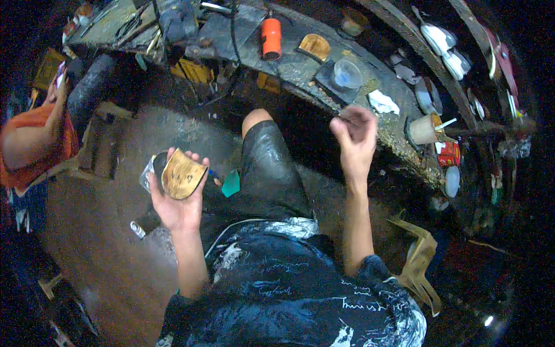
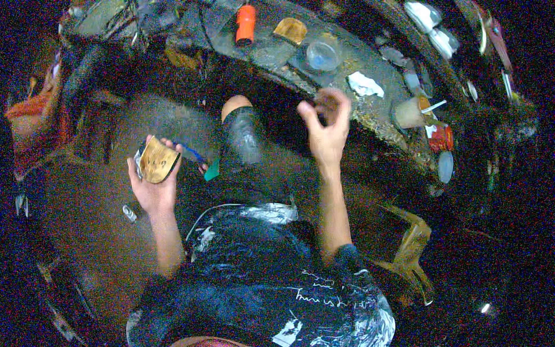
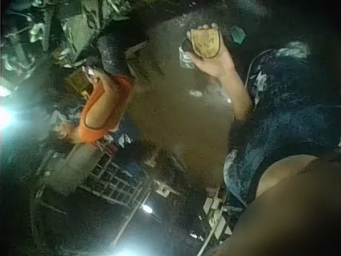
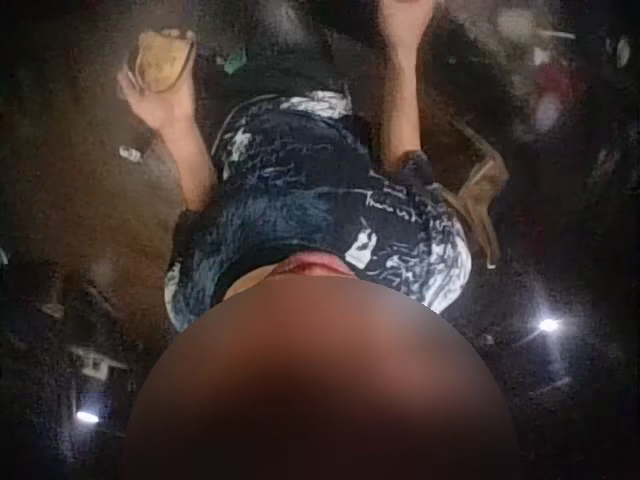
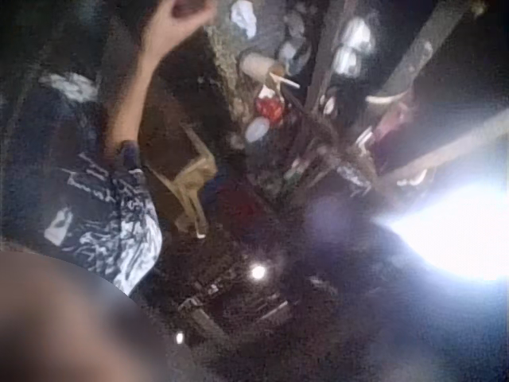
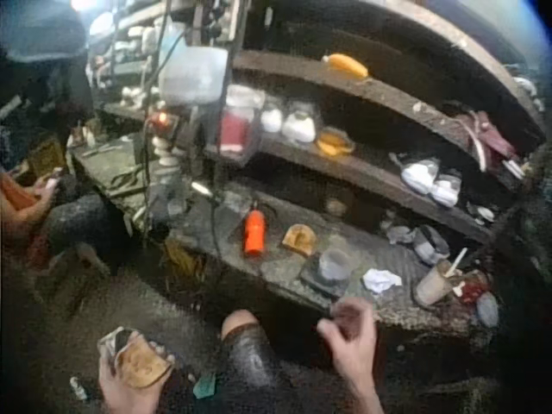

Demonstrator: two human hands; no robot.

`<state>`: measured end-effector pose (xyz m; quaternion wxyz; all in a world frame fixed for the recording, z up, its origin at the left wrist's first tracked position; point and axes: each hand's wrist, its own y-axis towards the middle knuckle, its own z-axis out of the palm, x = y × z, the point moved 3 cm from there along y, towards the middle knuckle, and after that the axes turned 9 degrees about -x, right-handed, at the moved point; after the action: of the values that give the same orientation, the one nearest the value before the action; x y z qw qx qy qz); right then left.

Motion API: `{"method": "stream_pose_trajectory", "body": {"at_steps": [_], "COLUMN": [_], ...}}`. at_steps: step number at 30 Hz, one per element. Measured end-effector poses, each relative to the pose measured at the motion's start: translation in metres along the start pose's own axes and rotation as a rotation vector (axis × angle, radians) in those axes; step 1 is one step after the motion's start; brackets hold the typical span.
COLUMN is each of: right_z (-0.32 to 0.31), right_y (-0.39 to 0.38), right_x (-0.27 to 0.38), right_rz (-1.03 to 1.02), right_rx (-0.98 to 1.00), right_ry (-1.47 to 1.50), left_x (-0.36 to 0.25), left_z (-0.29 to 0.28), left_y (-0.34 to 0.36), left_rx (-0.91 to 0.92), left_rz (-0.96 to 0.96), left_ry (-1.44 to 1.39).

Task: The person uses a handheld torch to heat a small curved shoe part, then wipes it with a tissue. They place the part on a workbench, pick up another similar part, and continue wiping and handling both parts.

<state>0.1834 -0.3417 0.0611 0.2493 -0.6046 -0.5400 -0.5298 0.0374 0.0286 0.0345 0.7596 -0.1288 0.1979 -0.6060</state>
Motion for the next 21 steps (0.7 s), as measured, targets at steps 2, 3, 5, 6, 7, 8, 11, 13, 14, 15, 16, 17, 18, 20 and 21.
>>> {"method": "stream_pose_trajectory", "body": {"at_steps": [2, 3, 5, 6, 7, 8, 11, 13, 14, 15, 16, 17, 18, 20, 21], "right_z": [0.003, 0.007, 0.021, 0.027, 0.032, 0.032, 0.030, 0.025, 0.023, 0.020, 0.019, 0.018, 0.016, 0.013, 0.010], "right_y": [0.042, 0.061, 0.087, 0.095, 0.102, 0.106, 0.115, 0.125, 0.133, 0.140, 0.149, 0.158, 0.166, 0.182, 0.188], "right_x": [0.011, 0.014, 0.011, 0.010, 0.009, 0.006, 0.001, -0.002, -0.003, -0.005, -0.008, -0.012, -0.017, -0.027, -0.031], "right_rz": [-0.203, -0.300, -0.260, -0.270, -0.274, -0.246, -0.239, -0.281, -0.308, -0.357, -0.361, -0.362, -0.363, -0.343, -0.360], "right_rx": [-0.243, -0.278, -0.208, -0.170, -0.136, -0.158, -0.167, -0.210, -0.224, -0.246, -0.235, -0.248, -0.260, -0.283, -0.284], "right_ry": [-0.176, -0.216, -0.153, -0.100, -0.050, -0.060, 0.021, -0.043, -0.048, -0.060, -0.026, -0.040, -0.056, -0.071, -0.067], "left_x": [-0.005, -0.005, -0.011, -0.014, -0.018, -0.021, -0.029, -0.028, -0.027, -0.026, -0.023, -0.024, -0.023, -0.023, -0.022], "left_z": [-0.002, -0.004, -0.009, -0.012, -0.015, -0.023, -0.055, -0.078, -0.089, -0.100, -0.107, -0.108, -0.109, -0.110, -0.109], "left_y": [0.000, 0.001, 0.001, 0.003, 0.004, 0.007, 0.013, 0.016, 0.017, 0.019, 0.019, 0.022, 0.024, 0.027, 0.028], "left_rx": [0.020, 0.008, 0.004, 0.035, 0.093, 0.068, 0.004, -0.012, -0.049, -0.152, -0.167, -0.073, -0.040, -0.033, -0.029], "left_rz": [0.012, 0.016, 0.065, 0.084, 0.095, 0.105, 0.076, 0.046, 0.023, 0.007, -0.002, -0.013, -0.020, -0.027, -0.031], "left_ry": [0.011, -0.004, 0.095, 0.142, 0.176, 0.188, 0.154, 0.121, 0.098, 0.074, 0.059, 0.066, 0.065, 0.064, 0.066]}}
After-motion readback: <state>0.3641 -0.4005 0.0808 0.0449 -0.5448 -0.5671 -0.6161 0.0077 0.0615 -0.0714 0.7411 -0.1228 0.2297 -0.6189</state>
